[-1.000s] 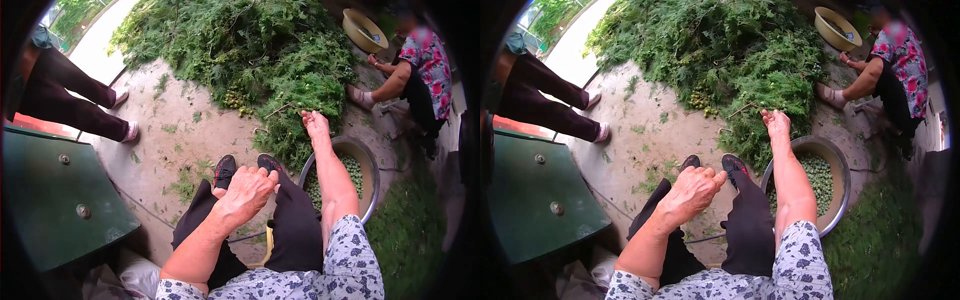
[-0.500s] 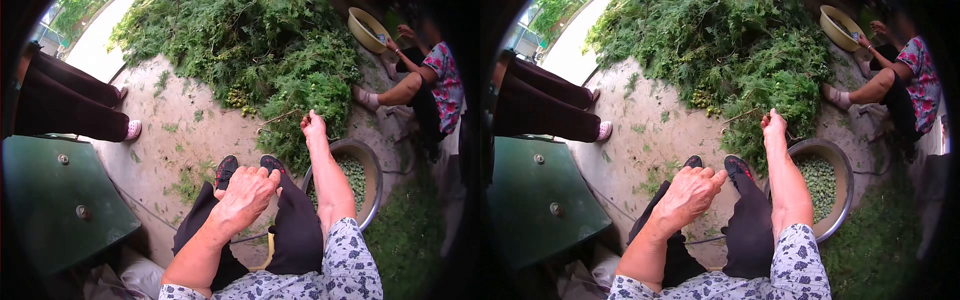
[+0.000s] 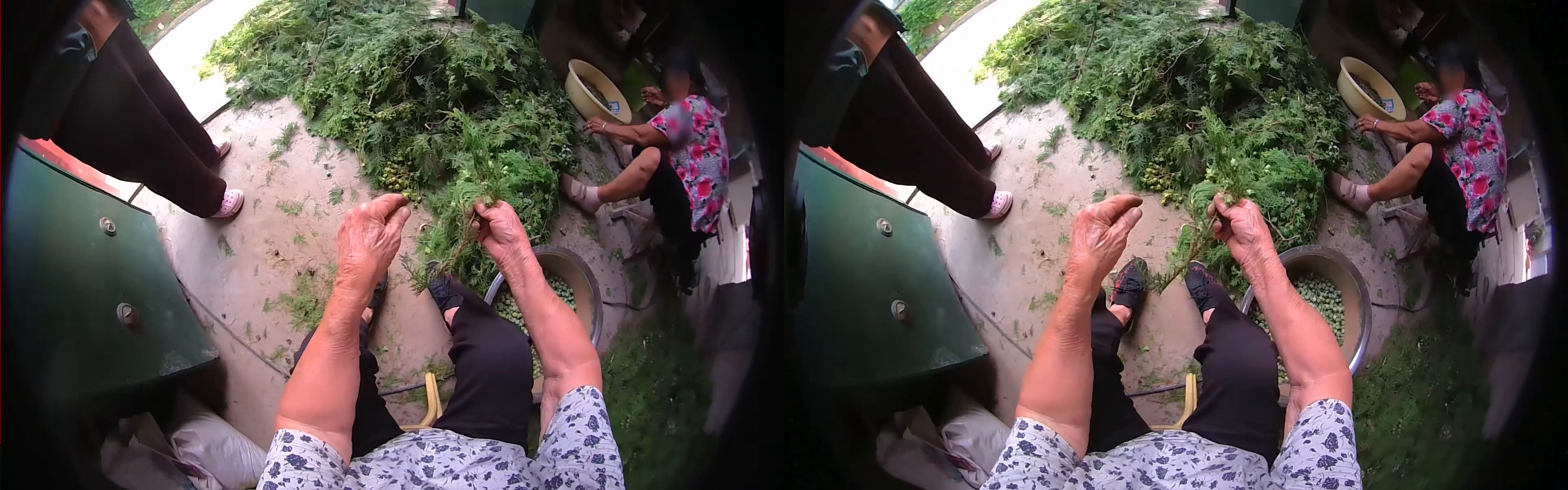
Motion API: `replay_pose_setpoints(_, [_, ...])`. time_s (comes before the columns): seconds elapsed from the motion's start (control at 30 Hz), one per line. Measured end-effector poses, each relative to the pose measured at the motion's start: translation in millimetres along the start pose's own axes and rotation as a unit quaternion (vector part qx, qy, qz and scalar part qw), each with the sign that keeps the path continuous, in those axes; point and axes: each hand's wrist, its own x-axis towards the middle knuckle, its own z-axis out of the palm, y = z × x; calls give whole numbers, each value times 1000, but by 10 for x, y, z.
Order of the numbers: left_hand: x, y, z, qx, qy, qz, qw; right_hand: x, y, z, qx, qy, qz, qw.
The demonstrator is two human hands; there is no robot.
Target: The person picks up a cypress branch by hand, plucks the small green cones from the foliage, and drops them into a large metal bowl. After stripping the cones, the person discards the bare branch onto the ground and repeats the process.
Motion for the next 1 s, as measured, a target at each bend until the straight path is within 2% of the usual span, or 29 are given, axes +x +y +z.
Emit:
replay_pose_setpoints(0.1, [18, -98, -34, -155, -2, -44, 987, -140, -141, 280, -37, -94, -31, 994])
replay_pose_setpoints(0.13, [25, -114, -63, -156, 7, -43, 987, -232, -208, 437, -42, -102, -33, 993])
replay_pose_setpoints(0.2, [45, -204, -71, -280, 12, -38, 959, -417, -271, 775, 4, -114, -25, 993])
replay_pose_setpoints(0.23, [50, -226, -86, -332, 7, -64, 941, -452, -264, 891, 8, -102, -31, 994])
replay_pose_setpoints(0.27, [43, -240, -108, -332, 16, -63, 941, -463, -251, 946, 4, -110, -31, 993])
replay_pose_setpoints(0.33, [28, -215, -176, -423, 24, -88, 902, -452, -203, 1018, 96, -210, 6, 973])
replay_pose_setpoints(0.37, [9, -185, -216, -452, 11, -113, 885, -424, -167, 1009, 123, -294, 38, 947])
replay_pose_setpoints(0.4, [1, -168, -240, -451, 15, -111, 885, -401, -99, 1037, 121, -299, 39, 946])
replay_pose_setpoints(0.47, [-5, -151, -281, -568, -33, -167, 805, -382, 55, 1143, 114, -244, 54, 961])
replay_pose_setpoints(0.5, [-28, -91, -330, -595, -40, -158, 787, -424, 96, 1190, 55, -194, 36, 979])
replay_pose_setpoints(0.53, [-45, -74, -364, -594, -37, -159, 788, -462, 146, 1236, 56, -196, 39, 978])
replay_pose_setpoints(0.6, [-65, -82, -397, -651, -20, -182, 736, -513, 239, 1288, 93, -113, 69, 987])
replay_pose_setpoints(0.67, [-64, -154, -399, -657, -23, -164, 736, -482, 280, 1275, 84, -124, 62, 987])
replay_pose_setpoints(0.73, [-96, -160, -458, -618, -56, -234, 749, -584, 137, 1384, 1, -190, 35, 981])
replay_pose_setpoints(0.8, [-123, -146, -468, -610, -78, -234, 753, -612, 122, 1432, 7, -185, 12, 983])
replay_pose_setpoints(0.87, [-147, -131, -436, -655, -89, -197, 724, -607, 127, 1439, 15, -179, -9, 984])
replay_pose_setpoints(0.93, [-143, -136, -410, -670, -83, -192, 712, -631, 121, 1443, 61, -216, 12, 974])
replay_pose_setpoints(1.0, [-182, -116, -435, -685, -107, -175, 699, -729, 97, 1446, 62, -211, 25, 975])
